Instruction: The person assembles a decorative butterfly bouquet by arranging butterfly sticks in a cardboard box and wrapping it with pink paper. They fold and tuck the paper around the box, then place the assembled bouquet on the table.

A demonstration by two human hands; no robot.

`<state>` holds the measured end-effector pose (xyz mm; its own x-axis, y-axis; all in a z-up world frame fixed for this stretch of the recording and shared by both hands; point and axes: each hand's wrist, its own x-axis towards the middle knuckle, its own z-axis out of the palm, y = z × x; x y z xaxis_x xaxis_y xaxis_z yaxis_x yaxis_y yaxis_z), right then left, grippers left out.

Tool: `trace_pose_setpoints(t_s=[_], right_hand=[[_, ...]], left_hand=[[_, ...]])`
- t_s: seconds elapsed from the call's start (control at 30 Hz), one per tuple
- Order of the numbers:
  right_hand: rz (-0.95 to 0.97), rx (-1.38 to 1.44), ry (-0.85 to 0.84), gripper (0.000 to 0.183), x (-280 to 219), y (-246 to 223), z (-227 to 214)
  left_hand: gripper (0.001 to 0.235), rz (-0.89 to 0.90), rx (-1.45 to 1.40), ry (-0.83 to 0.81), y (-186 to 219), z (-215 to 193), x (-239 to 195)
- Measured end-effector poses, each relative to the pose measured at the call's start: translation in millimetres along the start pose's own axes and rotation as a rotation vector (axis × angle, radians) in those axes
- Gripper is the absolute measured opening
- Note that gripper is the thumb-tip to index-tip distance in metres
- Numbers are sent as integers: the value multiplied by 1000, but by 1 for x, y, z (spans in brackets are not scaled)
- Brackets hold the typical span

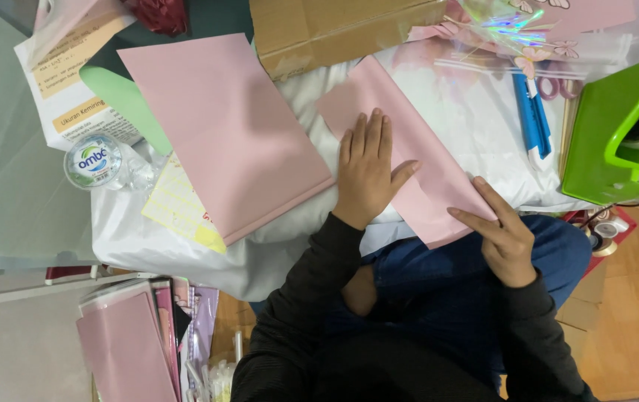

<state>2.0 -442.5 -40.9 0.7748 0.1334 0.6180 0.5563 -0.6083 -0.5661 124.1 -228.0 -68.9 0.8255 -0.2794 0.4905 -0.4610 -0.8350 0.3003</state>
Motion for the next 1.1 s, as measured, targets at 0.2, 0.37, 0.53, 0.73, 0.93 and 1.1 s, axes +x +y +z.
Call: trace_pose_setpoints(t_s=[0.2,0.37,0.53,0.73,0.93,1.1], right_hand=[[-181,-81,-49,36,13,7,2],[-197,-83,-113,38,22,-19,-3],[-267,-118,-178,36,25,-24,2],[-249,-77,-196,33,26,-34,17],[-271,-88,-247,34,28,-33,14],[-254,-18,-251,31,28,-27,9]], left_hand=[[91,26,-8,-71,-16,16,9],[91,102,-27,-121,-14,13,9],[79,77,-54,-291,-8,0,12],[76,80,-63,-488,-7,-11,20],[87,106,-83,-479,-4,-27,22],[85,115,-61,-492,-2,-31,23]])
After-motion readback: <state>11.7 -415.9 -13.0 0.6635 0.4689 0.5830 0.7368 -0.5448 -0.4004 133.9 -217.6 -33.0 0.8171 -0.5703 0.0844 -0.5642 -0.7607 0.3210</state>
